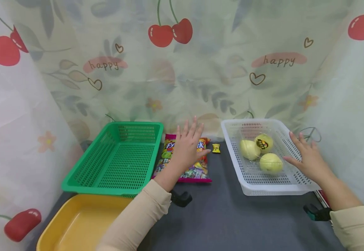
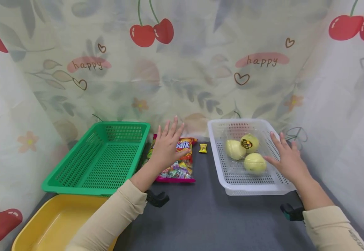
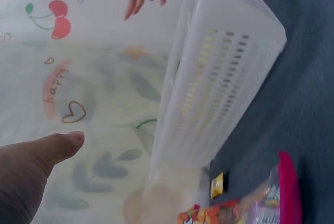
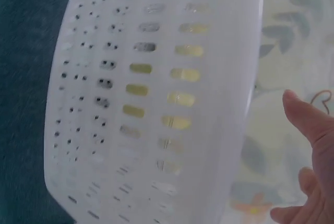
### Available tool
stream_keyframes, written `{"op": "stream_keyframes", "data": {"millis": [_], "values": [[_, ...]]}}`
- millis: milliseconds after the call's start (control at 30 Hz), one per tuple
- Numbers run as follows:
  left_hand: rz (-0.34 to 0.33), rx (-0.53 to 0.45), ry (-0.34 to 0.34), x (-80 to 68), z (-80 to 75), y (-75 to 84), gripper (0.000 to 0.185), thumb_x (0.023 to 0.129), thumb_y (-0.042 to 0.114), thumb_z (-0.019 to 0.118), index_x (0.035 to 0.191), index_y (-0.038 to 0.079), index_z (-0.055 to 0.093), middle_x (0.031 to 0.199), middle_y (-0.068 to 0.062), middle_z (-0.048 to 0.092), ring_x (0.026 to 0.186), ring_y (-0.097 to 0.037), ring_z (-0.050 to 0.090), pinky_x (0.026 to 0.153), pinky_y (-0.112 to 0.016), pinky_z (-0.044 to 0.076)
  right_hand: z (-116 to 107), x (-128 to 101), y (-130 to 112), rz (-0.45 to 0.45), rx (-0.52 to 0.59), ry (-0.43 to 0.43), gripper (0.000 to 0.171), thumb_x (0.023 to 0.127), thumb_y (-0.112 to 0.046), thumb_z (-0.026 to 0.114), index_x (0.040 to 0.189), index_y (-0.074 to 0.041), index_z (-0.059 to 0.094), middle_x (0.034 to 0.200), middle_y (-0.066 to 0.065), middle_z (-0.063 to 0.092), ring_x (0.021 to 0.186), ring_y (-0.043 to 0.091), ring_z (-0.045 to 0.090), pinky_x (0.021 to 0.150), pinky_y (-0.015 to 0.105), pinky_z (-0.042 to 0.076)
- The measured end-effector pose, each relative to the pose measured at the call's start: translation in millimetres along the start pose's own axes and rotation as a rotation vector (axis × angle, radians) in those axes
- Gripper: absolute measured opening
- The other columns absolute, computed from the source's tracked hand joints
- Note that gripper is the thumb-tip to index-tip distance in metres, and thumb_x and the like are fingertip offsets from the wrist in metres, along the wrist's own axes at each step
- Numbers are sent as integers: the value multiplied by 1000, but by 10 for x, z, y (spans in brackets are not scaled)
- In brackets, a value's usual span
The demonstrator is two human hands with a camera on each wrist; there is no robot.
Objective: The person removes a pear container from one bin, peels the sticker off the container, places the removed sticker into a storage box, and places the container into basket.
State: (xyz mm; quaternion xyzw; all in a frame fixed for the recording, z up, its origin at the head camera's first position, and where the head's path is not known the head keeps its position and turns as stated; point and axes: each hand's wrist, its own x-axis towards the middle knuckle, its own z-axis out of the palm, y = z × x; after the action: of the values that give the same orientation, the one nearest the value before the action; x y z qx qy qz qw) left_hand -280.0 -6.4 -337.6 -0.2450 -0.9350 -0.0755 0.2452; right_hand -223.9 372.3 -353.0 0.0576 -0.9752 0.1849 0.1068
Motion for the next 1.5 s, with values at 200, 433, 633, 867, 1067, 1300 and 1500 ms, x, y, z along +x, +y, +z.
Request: {"op": "stream_keyframes", "data": {"millis": [200,433,633,867,1067,1300,1500], "values": [[-80,-150,-54,65,63,266,88,82,54,62,150,19,20,158,-8,4,144,-33,10,113,-58,15,10,70,49,16,83,-61,84,92,-40,55,150,-9,3,148,31,-14,122,69,-5,90,80,11],[-182,-339,-157,106,138,573,86,83,52,62,150,20,19,158,-6,3,144,-33,8,112,-58,19,28,108,76,83,171,-147,87,92,-42,54,148,-2,1,146,26,-26,124,68,-2,90,79,14],[-287,-628,-223,68,234,826,84,81,46,67,149,18,24,157,-8,7,143,-35,13,110,-56,26,45,113,91,186,260,-205,89,91,-44,54,147,2,2,143,28,-31,127,65,2,92,76,21],[-384,-968,-290,-53,441,1092,77,82,33,70,146,13,32,156,-12,12,142,-35,18,111,-52,27,93,132,77,254,375,-259,85,90,-41,57,146,4,11,143,31,-28,129,63,-3,94,75,20],[-410,-1120,-331,-115,609,1246,69,83,22,68,143,9,36,155,-12,16,140,-30,24,112,-41,28,165,148,75,298,422,-285,80,87,-34,62,144,4,20,147,35,-16,130,61,6,94,74,24],[-419,-1161,-220,-160,753,1428,63,83,9,64,141,5,39,156,-13,15,140,-29,25,113,-38,28,255,176,269,412,614,-383,77,88,-35,62,146,-4,21,151,31,-7,133,56,9,93,75,25],[-382,-1151,-172,-202,822,1464,69,81,-3,56,144,-3,27,157,-16,1,143,-29,16,114,-35,25,278,197,374,406,812,-431,45,91,-26,60,135,-27,48,154,24,-7,139,49,3,102,69,22]]}}
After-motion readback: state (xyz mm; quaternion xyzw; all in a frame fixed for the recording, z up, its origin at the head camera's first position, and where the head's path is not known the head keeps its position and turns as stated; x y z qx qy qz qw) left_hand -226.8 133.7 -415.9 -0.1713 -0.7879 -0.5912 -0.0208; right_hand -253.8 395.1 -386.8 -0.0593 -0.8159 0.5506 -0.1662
